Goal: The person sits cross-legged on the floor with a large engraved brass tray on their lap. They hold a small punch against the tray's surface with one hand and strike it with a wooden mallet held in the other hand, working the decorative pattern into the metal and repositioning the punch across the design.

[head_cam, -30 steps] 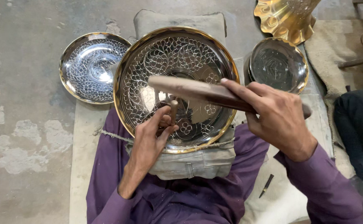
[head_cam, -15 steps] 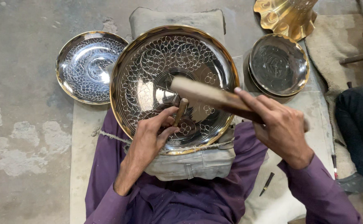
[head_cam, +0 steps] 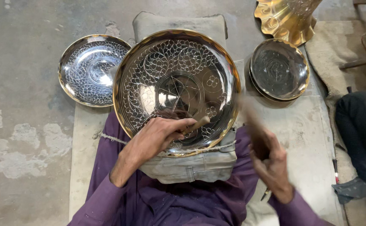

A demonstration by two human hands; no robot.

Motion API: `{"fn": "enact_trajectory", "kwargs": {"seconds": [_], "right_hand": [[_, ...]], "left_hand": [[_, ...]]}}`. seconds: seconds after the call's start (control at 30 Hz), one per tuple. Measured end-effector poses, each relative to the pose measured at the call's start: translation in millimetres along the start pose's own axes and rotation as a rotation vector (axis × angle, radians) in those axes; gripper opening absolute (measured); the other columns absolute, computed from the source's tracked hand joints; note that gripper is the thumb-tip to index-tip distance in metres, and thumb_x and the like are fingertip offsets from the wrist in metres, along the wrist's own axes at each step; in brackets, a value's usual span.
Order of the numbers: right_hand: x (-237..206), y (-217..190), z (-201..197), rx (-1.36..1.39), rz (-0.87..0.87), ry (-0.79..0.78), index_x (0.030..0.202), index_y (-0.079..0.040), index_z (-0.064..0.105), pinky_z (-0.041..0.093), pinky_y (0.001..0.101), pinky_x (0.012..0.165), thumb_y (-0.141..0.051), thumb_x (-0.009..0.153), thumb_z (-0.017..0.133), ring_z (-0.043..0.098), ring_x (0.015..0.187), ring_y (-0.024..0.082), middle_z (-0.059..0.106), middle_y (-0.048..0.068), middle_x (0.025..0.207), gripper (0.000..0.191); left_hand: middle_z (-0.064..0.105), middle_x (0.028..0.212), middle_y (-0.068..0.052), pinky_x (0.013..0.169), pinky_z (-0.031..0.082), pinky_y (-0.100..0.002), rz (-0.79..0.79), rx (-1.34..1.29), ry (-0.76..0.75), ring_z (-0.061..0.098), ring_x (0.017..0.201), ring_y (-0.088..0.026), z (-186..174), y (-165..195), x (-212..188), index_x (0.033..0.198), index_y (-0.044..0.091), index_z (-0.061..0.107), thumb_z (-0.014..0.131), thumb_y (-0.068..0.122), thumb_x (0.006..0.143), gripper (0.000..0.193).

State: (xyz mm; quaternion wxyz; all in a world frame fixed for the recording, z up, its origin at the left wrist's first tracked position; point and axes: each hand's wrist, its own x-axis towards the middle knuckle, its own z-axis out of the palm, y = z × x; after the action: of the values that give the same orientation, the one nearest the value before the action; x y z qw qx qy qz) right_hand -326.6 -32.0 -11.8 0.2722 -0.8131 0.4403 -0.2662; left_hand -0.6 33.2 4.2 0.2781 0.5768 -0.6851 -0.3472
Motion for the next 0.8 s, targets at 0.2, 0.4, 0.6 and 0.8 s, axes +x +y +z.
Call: {"fn": "enact_trajectory", "kwargs": {"seconds": [0.2,0.4,0.6,0.8], "right_hand": [[-16,8,2,-0.281,0.082,-0.01,0.125,-0.008,0.063,0.056,0.0392,0.065,-0.001,0.079,0.071,0.071,0.08,0.024,0.073,0.012,0.096,0.047],[30,13,1,0.346,0.228,-0.055,0.117,-0.003,0.06,0.053,0.0284,0.06,-0.008,0.088,0.075,0.063,0.069,0.012,0.071,0.005,0.095,0.033],[90,-11,25,0.606,0.214,-0.091,0.133,-0.002,0.054,0.051,0.0228,0.059,-0.003,0.087,0.076,0.06,0.07,0.007,0.068,0.003,0.097,0.051],[102,-1,33,0.524,-0.034,0.021,0.136,0.001,0.05,0.056,0.0229,0.085,0.005,0.082,0.078,0.064,0.097,0.008,0.065,0.002,0.111,0.061]], "left_hand": [[0.078,0.111,-0.004,0.079,0.066,-0.04,0.102,0.08,0.102,0.077,0.089,-0.021,7,-9,-4,0.139,0.022,0.063,0.061,0.002,0.097,0.047],[0.065,0.092,-0.006,0.069,0.064,-0.025,-0.126,-0.192,1.051,0.07,0.078,-0.014,-17,-50,-43,0.117,0.005,0.054,0.064,0.012,0.1,0.021],[0.057,0.073,-0.002,0.053,0.039,-0.025,-0.379,-0.105,1.018,0.051,0.061,-0.009,-28,-86,-49,0.11,0.006,0.067,0.063,0.029,0.106,0.024],[0.06,0.065,0.001,0.046,0.036,-0.029,-0.406,0.004,0.859,0.05,0.05,-0.01,-24,-86,-40,0.107,0.007,0.069,0.061,0.031,0.104,0.025]]}}
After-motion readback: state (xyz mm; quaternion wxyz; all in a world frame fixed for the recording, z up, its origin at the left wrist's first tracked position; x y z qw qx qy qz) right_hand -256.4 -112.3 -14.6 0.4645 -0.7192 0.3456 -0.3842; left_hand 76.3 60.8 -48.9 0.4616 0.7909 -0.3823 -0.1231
